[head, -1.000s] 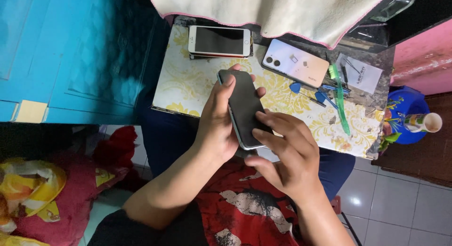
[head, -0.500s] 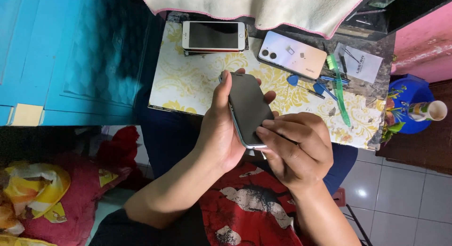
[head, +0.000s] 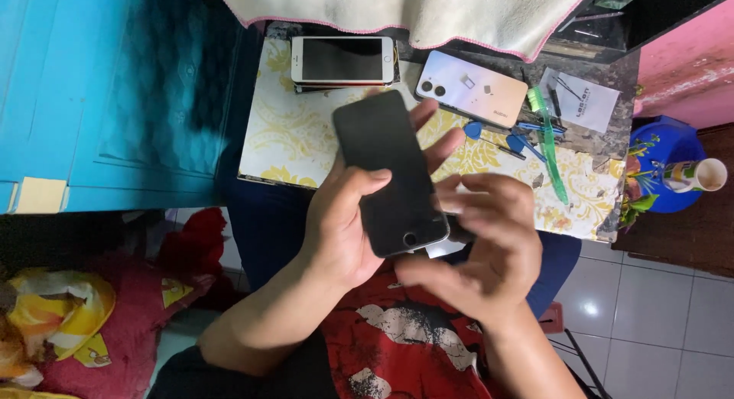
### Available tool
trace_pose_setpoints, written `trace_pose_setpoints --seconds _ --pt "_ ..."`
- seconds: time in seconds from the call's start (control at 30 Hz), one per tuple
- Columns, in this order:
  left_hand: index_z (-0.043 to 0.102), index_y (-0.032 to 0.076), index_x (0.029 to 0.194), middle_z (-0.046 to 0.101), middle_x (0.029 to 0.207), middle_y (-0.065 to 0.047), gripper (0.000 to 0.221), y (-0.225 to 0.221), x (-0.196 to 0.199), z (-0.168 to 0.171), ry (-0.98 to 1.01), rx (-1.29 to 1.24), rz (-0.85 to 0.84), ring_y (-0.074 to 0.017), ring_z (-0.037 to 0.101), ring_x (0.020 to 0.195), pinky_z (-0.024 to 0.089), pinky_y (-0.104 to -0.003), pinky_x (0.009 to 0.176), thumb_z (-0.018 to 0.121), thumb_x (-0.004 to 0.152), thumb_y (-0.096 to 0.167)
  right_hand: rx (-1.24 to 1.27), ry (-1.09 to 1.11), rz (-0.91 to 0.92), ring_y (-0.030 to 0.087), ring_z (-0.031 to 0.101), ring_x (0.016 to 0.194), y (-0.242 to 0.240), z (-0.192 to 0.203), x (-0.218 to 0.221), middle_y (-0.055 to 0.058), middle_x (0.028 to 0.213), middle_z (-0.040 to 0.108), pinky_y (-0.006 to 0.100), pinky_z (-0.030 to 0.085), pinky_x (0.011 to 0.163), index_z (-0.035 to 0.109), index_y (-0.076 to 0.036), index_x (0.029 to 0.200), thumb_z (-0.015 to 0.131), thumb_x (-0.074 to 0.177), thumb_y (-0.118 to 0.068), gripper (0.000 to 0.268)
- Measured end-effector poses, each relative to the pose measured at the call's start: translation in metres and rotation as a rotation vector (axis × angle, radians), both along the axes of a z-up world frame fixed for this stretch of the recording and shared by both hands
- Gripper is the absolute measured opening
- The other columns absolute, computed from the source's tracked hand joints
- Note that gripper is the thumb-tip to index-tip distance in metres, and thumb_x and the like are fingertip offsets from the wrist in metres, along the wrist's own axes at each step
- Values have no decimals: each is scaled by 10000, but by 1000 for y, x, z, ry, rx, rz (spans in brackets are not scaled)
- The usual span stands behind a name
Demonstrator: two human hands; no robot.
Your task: The person is disassembling a smartphone, specifically separating the screen and internal components using a small prying tool and an opening pick.
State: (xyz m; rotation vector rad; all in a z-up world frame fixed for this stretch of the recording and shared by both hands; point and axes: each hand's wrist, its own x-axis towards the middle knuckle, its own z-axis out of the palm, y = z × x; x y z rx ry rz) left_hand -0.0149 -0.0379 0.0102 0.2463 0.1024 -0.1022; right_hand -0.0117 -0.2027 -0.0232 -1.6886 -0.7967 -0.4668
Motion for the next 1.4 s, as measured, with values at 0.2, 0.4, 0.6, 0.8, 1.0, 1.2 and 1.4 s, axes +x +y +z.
trace_pose_setpoints --seconds 0.2,0.4,0.6,0.8,1.0,1.2,1.4 --pt "157 219 1665 239 1686 -357 1123 -5 4 12 137 -232 111 -637 288 1448 183 -652 1256 554 679 -144 307 862 128 112 522 876 15 8 -22 23 998 648 273 405 805 669 -14 1097 570 1061 -276 283" --pt "514 25 1435 548 1483 -172 498 5 -3 -46 -319 652 245 -404 562 1422 480 -481 1216 729 1014 181 206 751 -51 216 764 806 11 17 -13 169 972 778 294 615 770 692 33 1213 608 1009 -216 333" --pt "559 67 1272 594 1234 -94 463 49 14 -37 -547 1312 360 -195 683 1101 620 -293 1008 821 895 4 -55 430 -104 269 771 1116 -8 26 6 167 1182 758 339 624 991 710 3 1158 626 1003 -167 245" --pt "587 73 1034 667 991 -123 289 48 18 -16 -657 1494 300 -224 700 941 579 -312 839 817 883 161 -64 393 -8 308 767 1131 -13 18 14 168 1165 754 383 623 1013 698 -17 1150 613 1016 -141 201" --pt "644 108 1073 710 1044 -115 268 46 17 -24 -658 1323 272 -222 743 990 631 -318 900 827 881 68 139 479 76 309 709 1186 0 15 11 194 1194 703 392 567 1053 610 -33 1171 550 1061 -136 162" --pt "706 -60 894 740 878 -219 201 43 22 -30 -614 1153 358 -310 773 862 664 -410 725 870 786 -15 320 366 117 353 738 1004 12 10 22 240 976 737 459 605 883 668 102 1036 723 875 63 175" --pt "706 -61 893 743 871 -221 203 40 18 -24 -599 1185 404 -312 782 849 666 -412 723 871 783 -18 401 290 116 320 723 948 17 2 24 231 938 731 429 608 849 653 92 1007 729 867 81 160"
